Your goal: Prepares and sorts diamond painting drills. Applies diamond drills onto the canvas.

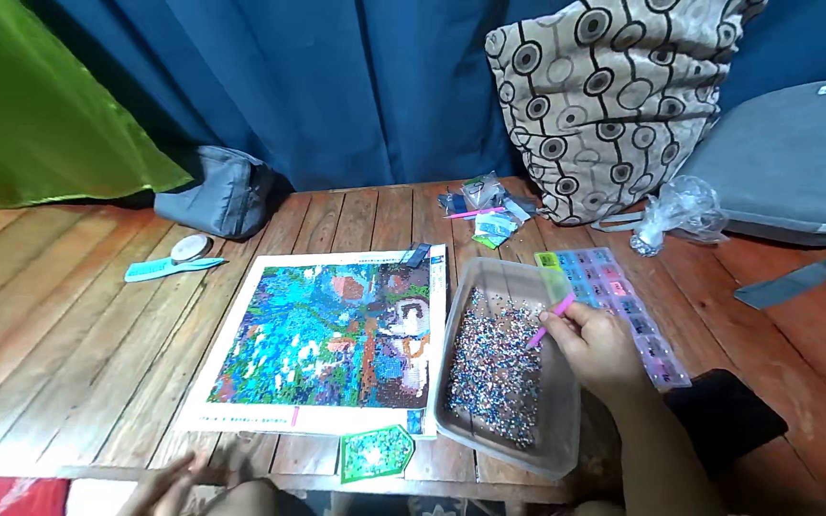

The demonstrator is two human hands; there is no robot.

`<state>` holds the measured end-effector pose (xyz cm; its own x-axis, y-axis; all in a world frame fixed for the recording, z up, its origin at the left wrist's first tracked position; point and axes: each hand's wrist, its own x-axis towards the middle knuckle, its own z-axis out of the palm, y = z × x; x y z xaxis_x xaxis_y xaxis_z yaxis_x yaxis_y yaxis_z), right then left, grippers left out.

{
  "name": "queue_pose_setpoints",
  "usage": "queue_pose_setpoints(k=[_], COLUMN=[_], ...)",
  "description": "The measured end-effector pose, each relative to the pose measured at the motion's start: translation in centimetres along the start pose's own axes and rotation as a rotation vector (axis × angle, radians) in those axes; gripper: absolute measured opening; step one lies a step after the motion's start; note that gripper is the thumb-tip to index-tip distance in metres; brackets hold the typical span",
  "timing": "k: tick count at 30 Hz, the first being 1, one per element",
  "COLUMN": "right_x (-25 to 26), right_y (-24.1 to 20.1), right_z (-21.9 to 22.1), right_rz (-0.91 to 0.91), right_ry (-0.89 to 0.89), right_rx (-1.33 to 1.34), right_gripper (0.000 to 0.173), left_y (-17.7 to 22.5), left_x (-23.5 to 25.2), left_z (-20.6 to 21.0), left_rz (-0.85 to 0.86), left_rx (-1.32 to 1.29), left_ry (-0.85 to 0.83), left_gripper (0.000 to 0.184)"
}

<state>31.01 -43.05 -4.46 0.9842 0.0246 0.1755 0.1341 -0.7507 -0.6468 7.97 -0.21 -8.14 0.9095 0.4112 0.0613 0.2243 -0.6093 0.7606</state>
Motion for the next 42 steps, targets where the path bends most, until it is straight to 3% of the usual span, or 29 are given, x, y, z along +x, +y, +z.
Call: queue_pose_setpoints(k=[4, 10, 18, 23, 27, 33, 42], right_x=[-0.6, -0.8, -0.4, -0.2, 0.0, 0.2, 0.5], right_y=[-0.2, 0.0, 0.8, 1.4, 2.0, 3.5, 4.8], right_z=[0.0, 0.5, 0.9, 1.2, 1.5, 2.0, 0.5], right_rz=[-0.010, -0.049, -0.106, -0.125, -0.120, -0.165, -0.125], right_ry=[0.042, 0.072, 0.075, 0.087, 0.084, 0.097, -0.188], right_rx=[0.018, 0.008, 0.013, 0.005, -0.012, -0.019, 0.025], right_gripper=[0.018, 0.017, 0.019, 0.022, 0.027, 0.032, 0.034], left_y=[-3.7, -4.1, -0.1, -2.1, -2.0, -1.6, -1.1], left_x=[7.7, 14.5, 14.9, 15.4, 15.5, 15.2, 17.0], left_z=[-1.0, 0.1, 0.7, 0.2, -0.1, 0.0, -0.9], left_rz=[-0.042, -0.278, -0.482, -0.513, -0.544, -0.516, -0.420], left_rx=[0.276, 0.496, 0.391, 0.245, 0.196, 0.262, 0.224], left_ry=[0.238, 0.046, 0.038, 0.091, 0.072, 0.041, -0.037], left_gripper=[0.051, 0.041, 0.045, 0.051, 0.045, 0.043, 0.038])
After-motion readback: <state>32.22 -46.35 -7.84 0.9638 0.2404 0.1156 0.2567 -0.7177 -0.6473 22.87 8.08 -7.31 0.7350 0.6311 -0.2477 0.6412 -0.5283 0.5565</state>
